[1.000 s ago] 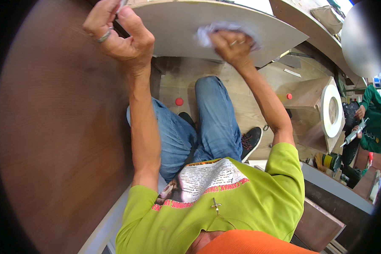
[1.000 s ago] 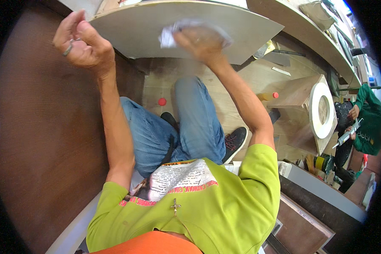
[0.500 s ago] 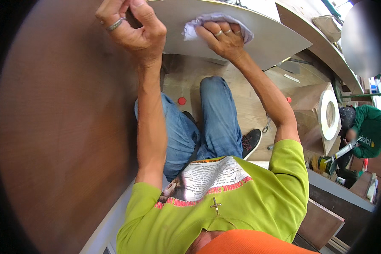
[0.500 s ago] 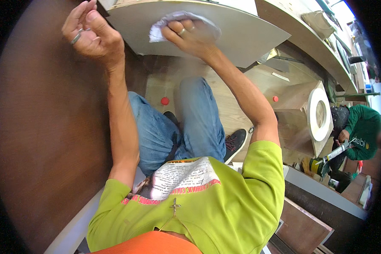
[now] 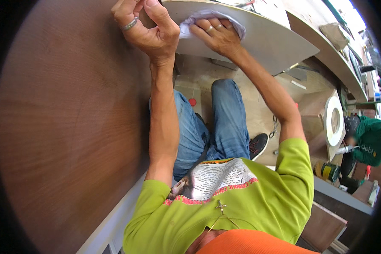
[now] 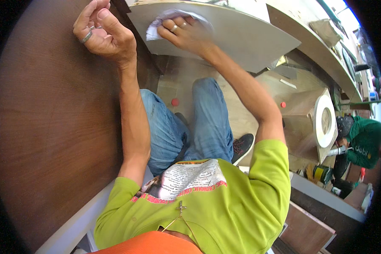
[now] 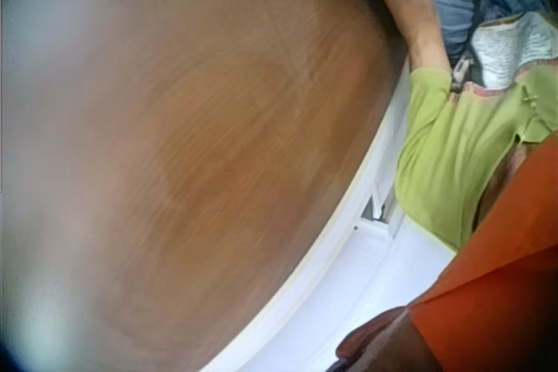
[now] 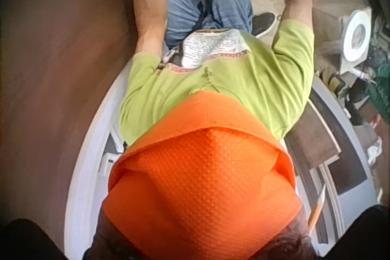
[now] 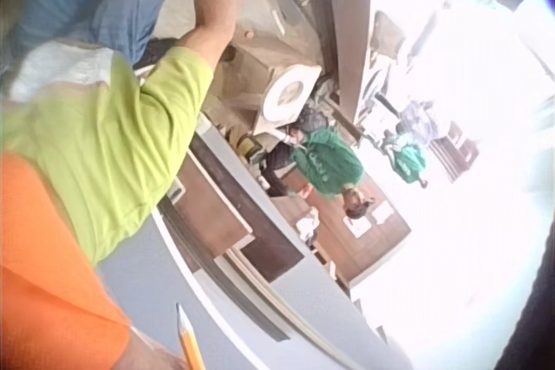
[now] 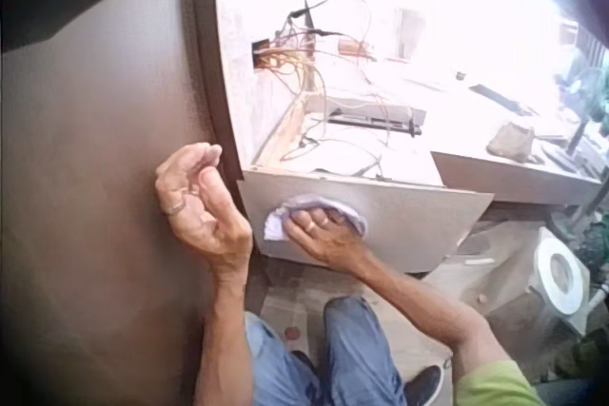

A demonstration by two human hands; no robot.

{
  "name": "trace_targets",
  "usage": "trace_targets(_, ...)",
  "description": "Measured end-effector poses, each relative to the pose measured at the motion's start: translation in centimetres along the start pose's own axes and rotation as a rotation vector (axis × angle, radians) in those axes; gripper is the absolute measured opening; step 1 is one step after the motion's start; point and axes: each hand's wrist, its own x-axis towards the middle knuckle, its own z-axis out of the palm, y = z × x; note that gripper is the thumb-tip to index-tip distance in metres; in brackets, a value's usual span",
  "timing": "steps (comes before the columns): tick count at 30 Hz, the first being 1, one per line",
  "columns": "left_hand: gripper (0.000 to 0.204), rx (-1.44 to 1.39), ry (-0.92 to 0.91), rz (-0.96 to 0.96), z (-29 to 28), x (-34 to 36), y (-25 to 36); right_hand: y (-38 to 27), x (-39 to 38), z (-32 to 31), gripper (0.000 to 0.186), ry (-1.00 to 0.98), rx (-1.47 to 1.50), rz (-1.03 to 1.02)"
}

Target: The person sits on the floor and wipes a white wooden panel with a cloth. They then use a metal file to smooth the edges of the panel and the adjacent brown surface. The person continues filing different edges of the furniture piece.

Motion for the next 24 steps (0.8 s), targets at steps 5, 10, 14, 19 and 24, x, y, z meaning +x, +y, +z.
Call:
trace_targets(5,0.022,-0.051,0.036,-0.059,-0.1,-0.5,0.1,-2.9,-5.6,2.5,0.042,-0.344,0.108,-0.065)
trace_targets(10,0.023,-0.039,0.015,0.041,-0.3,1.2,-0.2,-1.7,-0.5,2.7,0.031,-0.231,0.12,-0.104)
trace_targets(14,0.022,-0.031,-0.011,0.057,-0.9,0.6,0.2,-1.4,4.3,2.3,0.044,-0.162,0.114,0.006)
trace_targets(19,0.022,-0.049,-0.002,0.012,-1.0,-0.1,-0.2,-3.4,-0.7,5.5,0.031,-0.144,0.204,-0.096)
trace_targets(24,0.021,-0.031,-0.025,0.11,-1.5,1.0,-1.1,-3.3,2.3,4.7,0.027,-0.123,0.318,-0.002)
